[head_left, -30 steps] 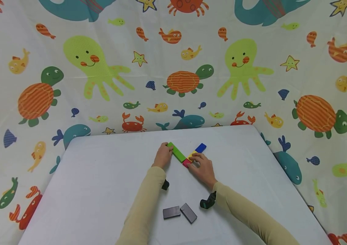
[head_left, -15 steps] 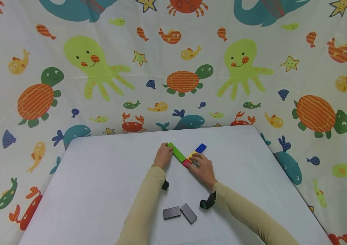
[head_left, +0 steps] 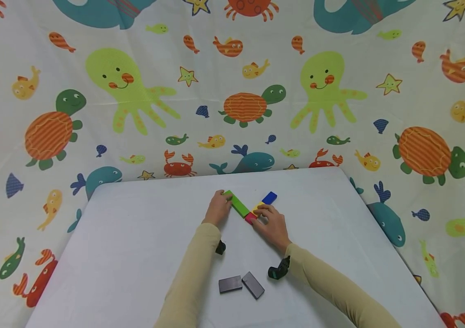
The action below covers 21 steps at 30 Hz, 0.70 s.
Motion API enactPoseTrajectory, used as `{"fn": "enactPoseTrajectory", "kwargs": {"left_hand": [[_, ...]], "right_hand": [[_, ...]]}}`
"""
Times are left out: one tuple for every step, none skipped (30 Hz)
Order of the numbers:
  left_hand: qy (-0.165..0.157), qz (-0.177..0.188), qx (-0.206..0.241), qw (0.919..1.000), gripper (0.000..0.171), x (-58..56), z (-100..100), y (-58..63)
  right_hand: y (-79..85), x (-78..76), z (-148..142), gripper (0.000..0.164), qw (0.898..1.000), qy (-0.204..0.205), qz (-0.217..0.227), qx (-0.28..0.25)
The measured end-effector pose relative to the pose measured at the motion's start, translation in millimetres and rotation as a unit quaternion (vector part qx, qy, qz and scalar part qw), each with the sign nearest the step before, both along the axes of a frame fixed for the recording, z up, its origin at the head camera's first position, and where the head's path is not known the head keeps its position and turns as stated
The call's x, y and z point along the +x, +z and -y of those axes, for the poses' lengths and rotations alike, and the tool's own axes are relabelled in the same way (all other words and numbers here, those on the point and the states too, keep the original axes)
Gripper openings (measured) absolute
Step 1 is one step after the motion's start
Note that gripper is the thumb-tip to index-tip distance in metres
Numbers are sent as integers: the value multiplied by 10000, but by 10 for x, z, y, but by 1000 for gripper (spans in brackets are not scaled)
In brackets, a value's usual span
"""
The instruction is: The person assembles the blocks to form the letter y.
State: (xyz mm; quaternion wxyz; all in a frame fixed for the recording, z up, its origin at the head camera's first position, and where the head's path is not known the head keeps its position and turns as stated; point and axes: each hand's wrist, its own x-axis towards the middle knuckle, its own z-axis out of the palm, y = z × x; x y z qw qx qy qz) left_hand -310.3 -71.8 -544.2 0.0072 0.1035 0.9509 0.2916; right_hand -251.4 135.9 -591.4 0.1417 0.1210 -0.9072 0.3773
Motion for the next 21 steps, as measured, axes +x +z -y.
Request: {"fn": "enactPoseTrajectory", "kwargs": {"left_hand": [[2,-62,46,10000,29,3,14,4],[10,-105,92,9999,30,9,26,11],[16,-168,142,9998,30,17,39,19],[28,-219,188,9996,31,24,53,28],[21,-256,226,9994,31,30,65,41],[5,-285,269,9992,33,38,76,52],[-18,-315,309,9990,33,48,85,59],[-43,-324,346,9989,34,61,93,64],[-97,-339,388,9986,34,75,99,60],[-157,-359,435,9983,34,96,103,55],[-220,-363,477,9980,34,121,107,46],[-260,-337,514,9978,34,149,110,33],[-299,-336,542,9975,34,184,117,23],[-325,-310,577,9973,34,220,122,14],[-358,-285,596,9972,34,257,125,7],[-353,-243,637,9970,32,300,128,6],[-353,-200,671,9969,30,340,131,4],[-372,-187,701,9967,27,381,132,3],[-403,-170,753,9962,24,426,132,8],[-437,-111,795,9958,21,473,131,11],[-506,-75,819,9953,17,523,131,15]], "right_hand": [[0,-2,2,29,10000,-3,7,5],[0,-3,4,29,10000,-6,24,11],[1,-3,6,29,10000,-13,37,13],[3,-3,8,29,10000,-18,57,6],[5,-3,10,29,10000,-19,71,-1],[7,-3,11,29,10000,-26,70,2],[8,-3,11,29,10000,-29,79,8],[10,-3,11,29,10000,-31,89,5],[10,-3,11,30,9999,-44,93,15],[9,-2,9,30,9999,-53,98,25],[6,-3,7,30,9999,-63,115,39],[1,-5,4,30,9999,-75,131,65],[0,-5,5,30,9998,-77,157,69],[1,-2,6,30,9998,-81,173,57],[-1,-1,7,30,9998,-84,182,52],[0,1,8,30,9998,-78,186,45],[-1,1,9,30,9998,-80,185,49],[0,3,10,31,9998,-79,165,55],[2,5,12,31,9999,-77,135,41],[-3,4,12,31,9999,-81,99,57],[-7,2,11,31,9999,-78,72,71]]}}
